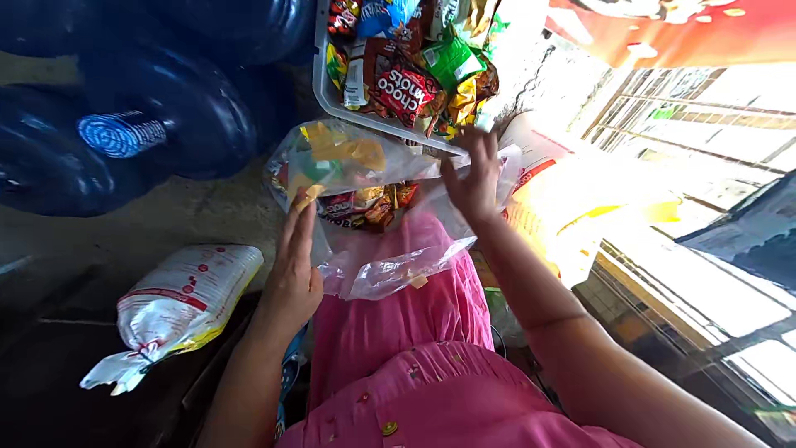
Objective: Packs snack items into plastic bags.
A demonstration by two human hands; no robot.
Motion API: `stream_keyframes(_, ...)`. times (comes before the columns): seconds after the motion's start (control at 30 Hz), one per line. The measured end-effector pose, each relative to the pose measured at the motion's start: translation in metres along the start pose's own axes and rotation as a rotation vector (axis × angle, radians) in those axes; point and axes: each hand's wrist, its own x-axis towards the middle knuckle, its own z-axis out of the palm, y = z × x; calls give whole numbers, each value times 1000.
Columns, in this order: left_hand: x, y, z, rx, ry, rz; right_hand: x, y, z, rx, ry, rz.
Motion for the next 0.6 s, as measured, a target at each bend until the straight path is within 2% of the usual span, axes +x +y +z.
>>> stream_keyframes(0.07,-5,-3,5,-5,6,-9,55,30,18,-104,-31,147)
stream_keyframes(0.13,-9,-5,9,-12,17,-3,100,55,45,-178,-237,391)
stream_keyframes(0.2,-12,-7,10,-9,16,-2,120,71,76,-206,-343,551)
stream_keyframes(0.3,-13,-11,11,-7,20,5,125,74,103,-205,-323,684)
stream_keyframes(0.43,-13,-13,9,0,19,-5,117,80,115,-232,-267,695)
stream_keyframes(0.6,-10,-15,10,-12,29,-1,105,88,125,-102,-282,645)
